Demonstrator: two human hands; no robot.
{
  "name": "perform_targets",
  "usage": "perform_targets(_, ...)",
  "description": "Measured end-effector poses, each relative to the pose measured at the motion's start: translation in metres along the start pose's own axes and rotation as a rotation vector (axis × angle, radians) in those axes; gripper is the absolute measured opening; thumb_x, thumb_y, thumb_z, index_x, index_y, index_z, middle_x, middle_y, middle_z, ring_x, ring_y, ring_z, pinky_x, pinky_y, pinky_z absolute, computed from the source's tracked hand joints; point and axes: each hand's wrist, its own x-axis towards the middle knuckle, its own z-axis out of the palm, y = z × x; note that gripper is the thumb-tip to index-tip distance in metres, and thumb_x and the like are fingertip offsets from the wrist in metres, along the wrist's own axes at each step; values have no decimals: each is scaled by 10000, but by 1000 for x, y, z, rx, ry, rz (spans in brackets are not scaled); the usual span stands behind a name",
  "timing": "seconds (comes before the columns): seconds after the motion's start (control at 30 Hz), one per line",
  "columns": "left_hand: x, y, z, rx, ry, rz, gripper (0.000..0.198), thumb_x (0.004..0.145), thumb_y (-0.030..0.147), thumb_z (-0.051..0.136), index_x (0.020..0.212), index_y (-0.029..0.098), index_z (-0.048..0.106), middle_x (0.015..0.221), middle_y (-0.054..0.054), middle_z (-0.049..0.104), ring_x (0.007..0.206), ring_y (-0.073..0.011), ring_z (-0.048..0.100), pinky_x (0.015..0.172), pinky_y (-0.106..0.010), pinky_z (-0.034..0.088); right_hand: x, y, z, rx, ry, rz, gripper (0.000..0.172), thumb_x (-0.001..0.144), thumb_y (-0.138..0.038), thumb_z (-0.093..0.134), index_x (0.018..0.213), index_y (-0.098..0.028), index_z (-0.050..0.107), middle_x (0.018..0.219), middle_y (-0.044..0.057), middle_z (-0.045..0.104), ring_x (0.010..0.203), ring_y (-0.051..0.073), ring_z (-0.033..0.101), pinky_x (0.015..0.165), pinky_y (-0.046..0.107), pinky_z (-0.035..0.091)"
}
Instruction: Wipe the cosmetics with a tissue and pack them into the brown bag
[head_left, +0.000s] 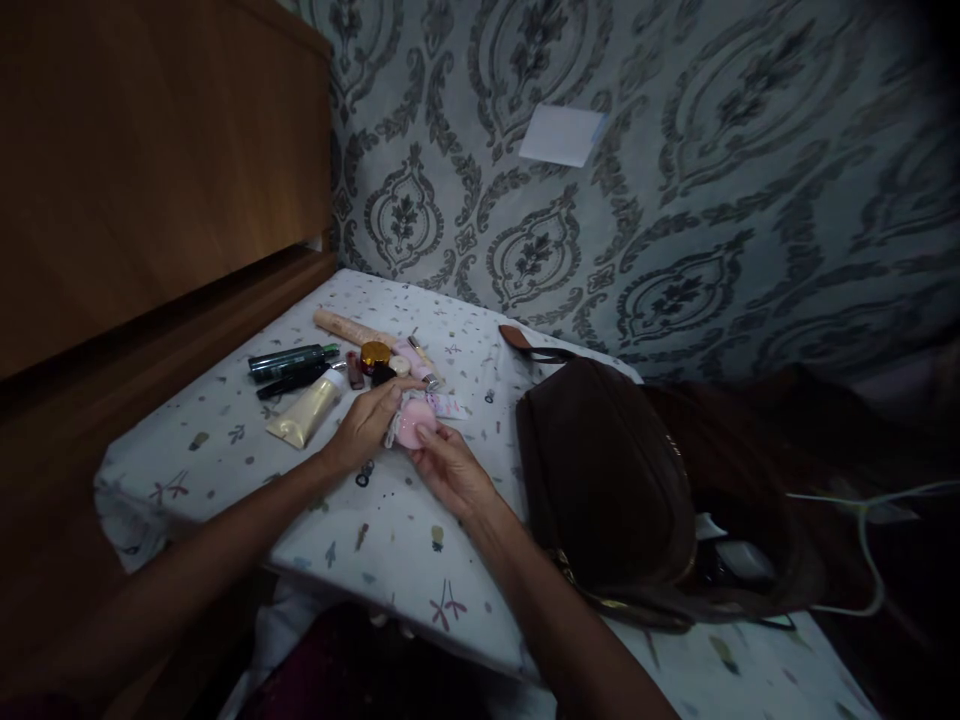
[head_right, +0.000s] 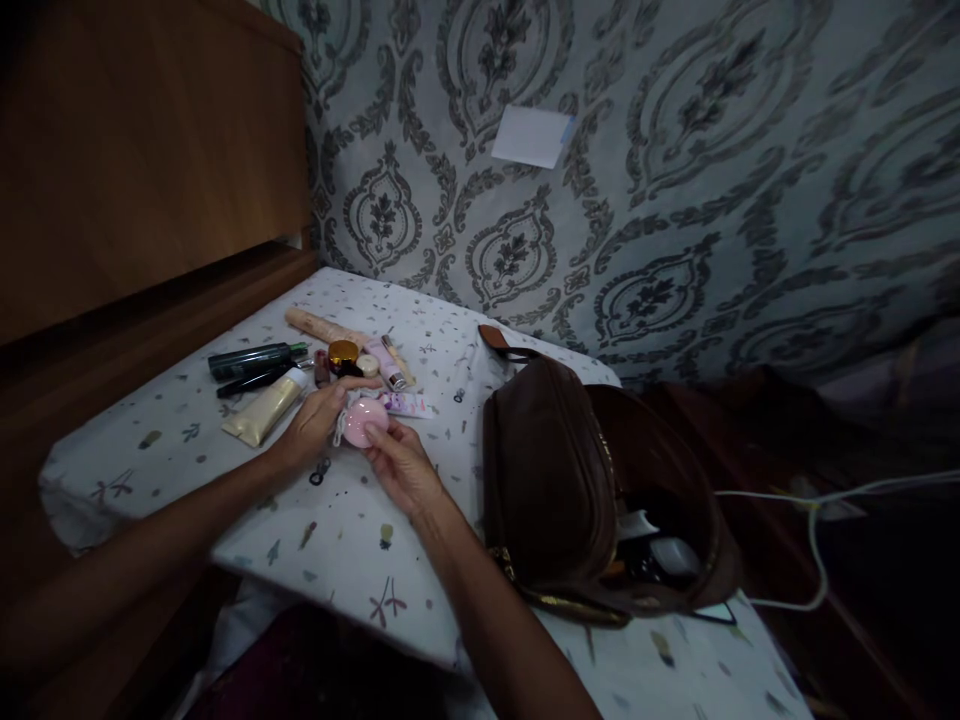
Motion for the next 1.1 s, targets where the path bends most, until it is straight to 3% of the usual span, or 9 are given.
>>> perform_targets(0.13, 0, -1, -2, -28, -82, -78, 620, 962, 644, 365, 1016, 152, 739, 947, -75, 749, 874, -233, 665, 848, -335, 493, -5, -2, -1, -54, -70, 119, 310, 605, -270, 926, 810, -135, 738, 724, -1, 727, 631, 93, 633, 565, 175, 506)
perform_targets(0.3, 4, 1, -1, -79, -72, -143, 563, 907, 665, 421, 839, 174, 688, 838, -49, 703, 809, -212, 630, 777, -315, 491, -4, 1, -1, -68, -77, 79, 392, 577, -264, 935, 884, -153, 718, 802, 9, 744, 709, 125, 679, 701, 224, 567)
perform_targets(0.47, 7, 2, 0, -90, -9, -122, 515, 893, 643, 473, 723, 180, 620, 708, -11, 609, 681, -163, 545, 692, -289, 464, -4, 2, -3, -53, -37, 83, 444, 562, -203, 940, 914, -185, 669, 837, -10, 742, 728, 116, 690, 718, 220, 574)
perform_targets(0.63, 6, 3, 1, -149, -20, -215, 556, 876, 668, 485, 639, 178, 596, 589, 8, 555, 576, -142, 500, 603, -279, 434, -6, 1, -4, -53, -84, 177, 467, 562, -269, 950, 933, -162, 688, 831, -4, 745, 708, 108, 682, 715, 214, 572)
perform_targets(0.87, 6, 4, 5, -241, -58, -205, 543, 859, 676, 549, 788, 160, 701, 807, -47, 713, 822, -210, 643, 782, -318, 505, -6, -3, -4, 48, -33, 131, 295, 720, -318, 859, 957, -227, 708, 907, -22, 753, 804, 120, 685, 717, 219, 581)
perform_targets(1.1, 5, -5, 7, -250, -25, -202, 709, 881, 779, 387, 1059, 156, 676, 1037, -95, 713, 926, -232, 642, 819, -331, 500, 2, -5, -3, 173, 43, 95, 226, 823, -267, 772, 1026, -225, 682, 987, 16, 755, 880, 136, 692, 710, 205, 604)
